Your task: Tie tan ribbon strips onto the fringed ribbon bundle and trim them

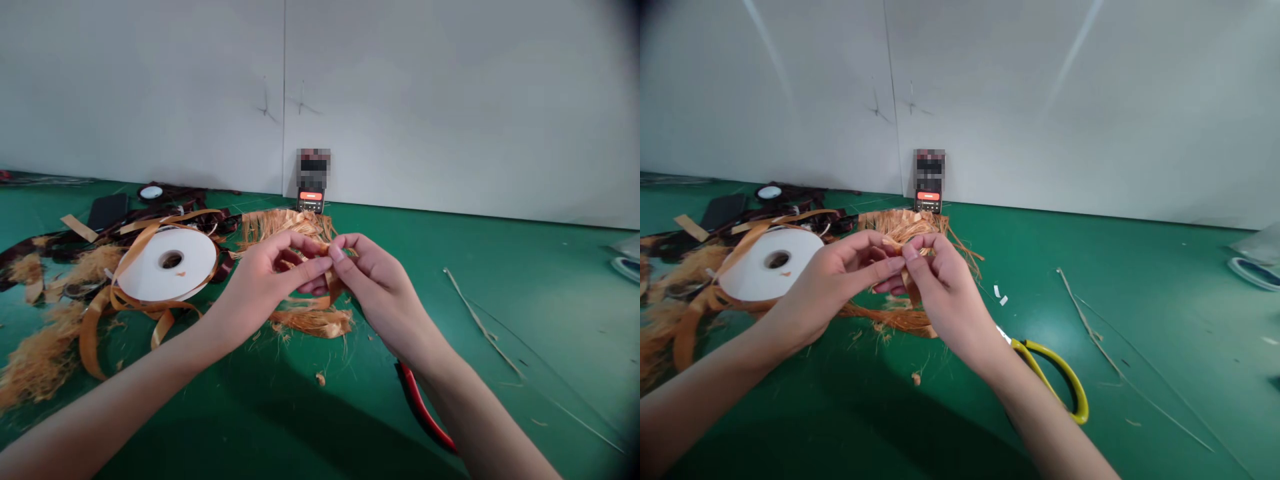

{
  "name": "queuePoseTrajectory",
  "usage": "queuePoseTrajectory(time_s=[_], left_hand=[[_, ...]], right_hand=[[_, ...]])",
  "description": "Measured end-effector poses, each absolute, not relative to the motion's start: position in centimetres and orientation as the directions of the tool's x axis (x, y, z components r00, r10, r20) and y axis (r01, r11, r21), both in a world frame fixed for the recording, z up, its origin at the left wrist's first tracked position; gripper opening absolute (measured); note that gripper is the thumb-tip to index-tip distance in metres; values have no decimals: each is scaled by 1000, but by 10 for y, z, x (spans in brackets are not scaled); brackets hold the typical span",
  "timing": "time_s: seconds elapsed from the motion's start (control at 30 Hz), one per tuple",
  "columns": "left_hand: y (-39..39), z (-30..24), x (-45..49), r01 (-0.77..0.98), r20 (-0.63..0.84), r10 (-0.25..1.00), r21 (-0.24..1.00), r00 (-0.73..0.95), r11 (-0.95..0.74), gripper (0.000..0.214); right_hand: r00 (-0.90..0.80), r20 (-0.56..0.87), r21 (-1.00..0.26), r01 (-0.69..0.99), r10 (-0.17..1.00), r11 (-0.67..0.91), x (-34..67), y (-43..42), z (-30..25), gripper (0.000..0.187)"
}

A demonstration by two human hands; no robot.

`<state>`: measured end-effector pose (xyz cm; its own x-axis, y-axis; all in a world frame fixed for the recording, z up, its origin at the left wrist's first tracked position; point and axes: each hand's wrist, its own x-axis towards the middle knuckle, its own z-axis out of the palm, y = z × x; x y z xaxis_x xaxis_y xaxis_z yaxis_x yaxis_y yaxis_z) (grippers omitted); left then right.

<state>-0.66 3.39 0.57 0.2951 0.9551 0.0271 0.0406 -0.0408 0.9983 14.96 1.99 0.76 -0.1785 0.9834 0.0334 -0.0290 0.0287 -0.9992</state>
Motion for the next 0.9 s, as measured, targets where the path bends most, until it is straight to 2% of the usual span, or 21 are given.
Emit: queuePoseTrajectory(time_s=[0.2, 0.3, 0.37, 0.47, 0.53, 0.63, 0.7, 0.77, 0.9], left_hand=[[32, 10, -6, 193, 154, 949, 958, 274, -211, 15], [33, 11, -7, 336, 223, 948, 896, 227, -292, 16], [33, 10, -7, 402, 269, 940, 852, 211, -334, 15], [33, 10, -9, 443, 299, 925, 814, 235, -376, 18], [32, 10, -9, 460, 306, 915, 794, 261, -397, 19], [31, 10, -9, 490, 325, 904, 761, 277, -424, 18], [31, 10, -9, 502, 335, 899, 748, 281, -435, 18], [31, 9, -9, 493, 343, 895, 748, 285, -443, 17], [31, 10, -11, 471, 358, 896, 762, 264, -444, 18]], right_hand=[[-202, 103, -994, -50, 974, 95, 151, 20, 7, 13], [-176, 161, -977, 114, 971, 182, 155, 20, 6, 12], [-122, 274, -893, 335, 954, 299, 158, 21, 5, 11], [-141, 458, -678, 583, 878, 448, 161, 22, 5, 8], [-213, 502, -571, 646, 838, 506, 162, 22, 5, 10], [-284, 501, -488, 687, 817, 538, 162, 22, 3, 14], [-280, 494, -490, 692, 823, 530, 161, 21, 1, 14], [-230, 486, -547, 672, 843, 499, 160, 21, 1, 13], [2, 426, -777, 514, 905, 364, 162, 21, 6, 11]])
